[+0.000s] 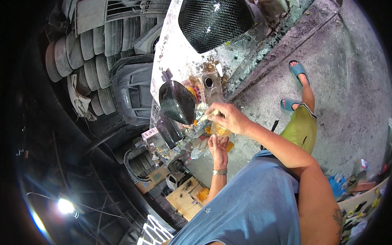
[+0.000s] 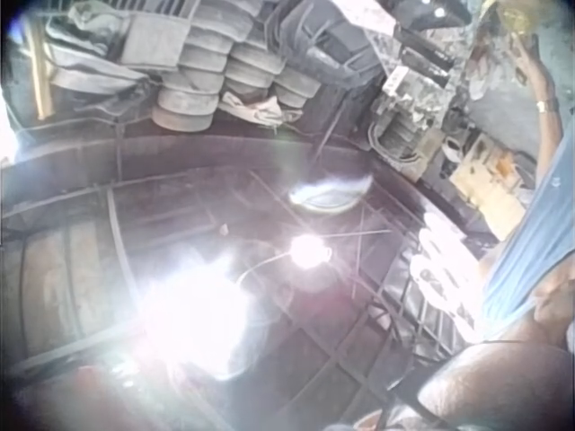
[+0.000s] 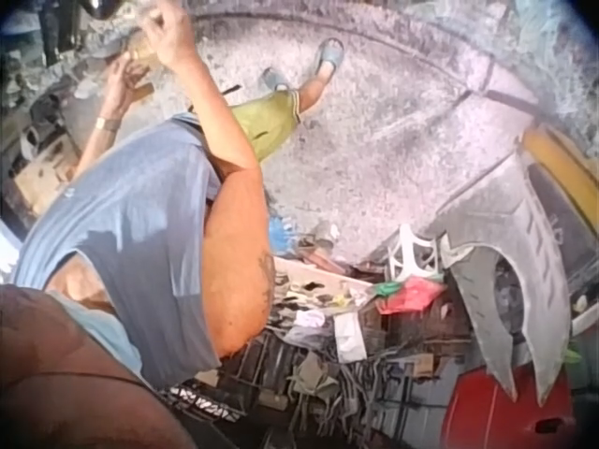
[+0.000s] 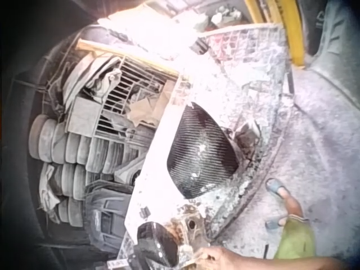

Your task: Apply a clear or resin coating to carbon fiber automotive components using a brush.

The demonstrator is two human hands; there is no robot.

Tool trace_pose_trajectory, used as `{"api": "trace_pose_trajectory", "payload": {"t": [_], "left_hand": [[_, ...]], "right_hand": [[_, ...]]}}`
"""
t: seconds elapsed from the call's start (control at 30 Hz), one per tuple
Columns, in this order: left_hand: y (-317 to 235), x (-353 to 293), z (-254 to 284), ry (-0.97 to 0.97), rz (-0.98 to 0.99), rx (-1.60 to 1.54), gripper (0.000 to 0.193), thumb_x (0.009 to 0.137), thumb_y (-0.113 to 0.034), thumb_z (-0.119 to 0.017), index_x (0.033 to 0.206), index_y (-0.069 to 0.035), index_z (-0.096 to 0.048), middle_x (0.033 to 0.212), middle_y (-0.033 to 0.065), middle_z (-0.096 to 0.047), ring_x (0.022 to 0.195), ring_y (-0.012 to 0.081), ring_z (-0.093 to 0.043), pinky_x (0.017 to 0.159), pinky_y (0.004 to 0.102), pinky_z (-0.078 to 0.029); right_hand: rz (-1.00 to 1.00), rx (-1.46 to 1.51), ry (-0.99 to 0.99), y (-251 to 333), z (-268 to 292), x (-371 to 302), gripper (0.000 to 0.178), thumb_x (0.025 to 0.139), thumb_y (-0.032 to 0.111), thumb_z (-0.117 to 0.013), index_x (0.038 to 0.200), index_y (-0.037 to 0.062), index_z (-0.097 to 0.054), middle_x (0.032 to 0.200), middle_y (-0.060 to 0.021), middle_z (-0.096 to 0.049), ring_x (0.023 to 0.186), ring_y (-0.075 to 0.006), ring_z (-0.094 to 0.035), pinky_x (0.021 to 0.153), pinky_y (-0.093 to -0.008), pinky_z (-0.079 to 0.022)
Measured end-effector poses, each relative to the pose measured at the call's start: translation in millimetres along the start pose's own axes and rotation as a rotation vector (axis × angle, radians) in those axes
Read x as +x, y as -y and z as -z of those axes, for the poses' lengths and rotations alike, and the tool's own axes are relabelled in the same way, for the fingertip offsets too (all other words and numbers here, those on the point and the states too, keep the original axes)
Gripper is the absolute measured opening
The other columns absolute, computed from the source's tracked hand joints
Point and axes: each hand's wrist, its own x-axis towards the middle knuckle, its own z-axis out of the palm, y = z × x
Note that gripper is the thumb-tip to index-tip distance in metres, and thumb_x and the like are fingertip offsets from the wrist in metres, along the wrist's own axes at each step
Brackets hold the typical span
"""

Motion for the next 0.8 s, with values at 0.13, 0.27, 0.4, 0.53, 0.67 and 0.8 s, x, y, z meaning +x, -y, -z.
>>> {"api": "trace_pose_trajectory", "payload": {"t": [0.13,0.27,0.4,0.53,0.67,0.8], "left_hand": [[-5,-4,-6,-0.003,-0.009,0.001,0.039,0.092,-0.032,-0.061,0.114,-0.009,-0.039,0.108,0.0111,-0.058,0.098,0.0239,-0.062,0.087,0.0396,-0.052],[-6,-8,-8,0.004,-0.014,0.0,0.039,0.092,-0.032,-0.061,0.115,-0.009,-0.039,0.109,0.0111,-0.058,0.097,0.0237,-0.062,0.087,0.0389,-0.053],[-1,-8,-4,-0.004,-0.014,-0.002,0.038,0.093,-0.032,-0.06,0.115,-0.009,-0.039,0.108,0.0103,-0.058,0.096,0.0227,-0.062,0.087,0.0381,-0.053],[2,-5,-1,-0.01,0.012,0.005,0.038,0.093,-0.032,-0.059,0.115,-0.01,-0.039,0.108,0.0097,-0.058,0.096,0.0224,-0.063,0.087,0.0378,-0.052],[0,-5,-3,-0.005,0.011,0.001,0.037,0.093,-0.032,-0.059,0.115,-0.01,-0.039,0.11,0.0098,-0.058,0.098,0.0224,-0.062,0.087,0.0377,-0.052],[2,-4,-3,-0.01,-0.005,0.005,0.038,0.093,-0.032,-0.059,0.116,-0.009,-0.039,0.111,0.0105,-0.058,0.1,0.0226,-0.062,0.088,0.0378,-0.052]], "right_hand": [[-0.138,0.229,-0.139,-40,6,42,0.017,0.094,0.02,-0.058,0.097,0.0036,-0.061,0.078,0.0003,-0.062,0.065,-0.0066,-0.053,0.055,-0.0236,-0.043],[-0.148,0.393,-0.434,-60,4,75,0.02,0.093,0.023,-0.06,0.096,0.0036,-0.063,0.065,0.0028,-0.059,0.047,-0.0025,-0.041,0.039,-0.0234,-0.03],[-0.042,0.068,-0.487,-40,-9,56,0.019,0.093,0.021,-0.059,0.096,0.0047,-0.067,0.077,-0.0027,-0.065,0.065,-0.0103,-0.055,0.057,-0.0282,-0.043],[0.064,-0.024,-0.357,-24,-30,8,0.019,0.092,0.02,-0.06,0.101,0.0047,-0.068,0.084,-0.0068,-0.067,0.076,-0.0159,-0.063,0.071,-0.0312,-0.049],[-0.029,0.018,-0.18,-5,-15,-14,0.02,0.092,0.019,-0.06,0.102,0.0036,-0.067,0.084,-0.0064,-0.067,0.074,-0.0142,-0.062,0.068,-0.029,-0.049],[-0.189,0.286,-0.167,-17,-5,16,0.022,0.092,0.021,-0.061,0.101,0.0025,-0.068,0.074,-0.001,-0.064,0.058,-0.007,-0.051,0.053,-0.0249,-0.043]]}}
